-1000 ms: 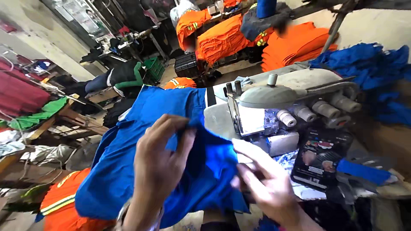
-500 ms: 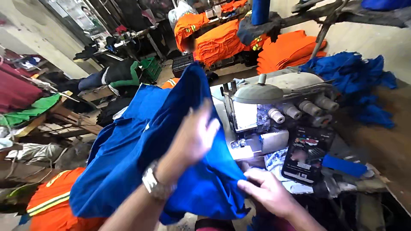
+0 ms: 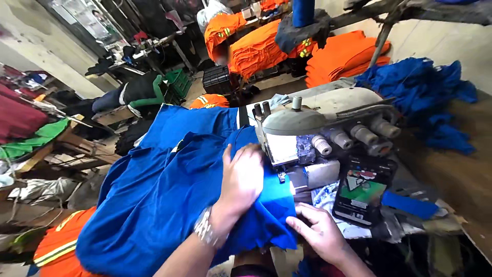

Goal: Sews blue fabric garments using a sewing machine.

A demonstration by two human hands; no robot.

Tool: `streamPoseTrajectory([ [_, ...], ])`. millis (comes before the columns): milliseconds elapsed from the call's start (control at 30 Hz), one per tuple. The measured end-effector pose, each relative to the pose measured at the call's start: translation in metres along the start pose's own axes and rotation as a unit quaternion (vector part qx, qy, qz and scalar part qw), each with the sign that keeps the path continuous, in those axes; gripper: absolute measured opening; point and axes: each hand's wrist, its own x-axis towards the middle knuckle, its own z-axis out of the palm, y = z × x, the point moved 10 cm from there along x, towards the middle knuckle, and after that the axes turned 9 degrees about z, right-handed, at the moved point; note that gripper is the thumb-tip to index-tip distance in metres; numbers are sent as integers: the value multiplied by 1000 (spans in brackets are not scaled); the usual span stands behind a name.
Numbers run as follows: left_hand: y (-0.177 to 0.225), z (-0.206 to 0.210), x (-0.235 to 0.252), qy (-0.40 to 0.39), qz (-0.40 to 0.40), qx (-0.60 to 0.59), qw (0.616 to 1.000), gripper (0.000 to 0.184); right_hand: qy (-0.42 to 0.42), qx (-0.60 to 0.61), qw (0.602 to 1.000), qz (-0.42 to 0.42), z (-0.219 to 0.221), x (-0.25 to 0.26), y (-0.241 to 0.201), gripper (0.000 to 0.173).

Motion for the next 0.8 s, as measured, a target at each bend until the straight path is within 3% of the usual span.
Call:
streamPoseTrajectory([
  [33,17,-12,-11,32,65,-17,997,24,-2,1,1000,-5,-2,0,-1,25],
  [100,48,-9,-37,3,167,-18,986,19,-12,6,1000,-6,-4,0,-1,25],
  [167,55,5,-53,-23,189,-2,982,18,-28,4,1000,4,-2,0,-1,24],
  [400,53,-18,-15,48,144,-32,988,17,-49,11,998,38,-1,3,4,24],
  [567,27,6,-11,-50,15,14,999,29,-86,61,975,195,9,-21,14,42],
  [700,28,-2,-16,-14,-2,-63,998,21,-56,-5,966,254,16,-44,34,30],
  [800,42,-26,-8,25,28,-155,987,15,0,45,965,257,7,-52,31,24],
])
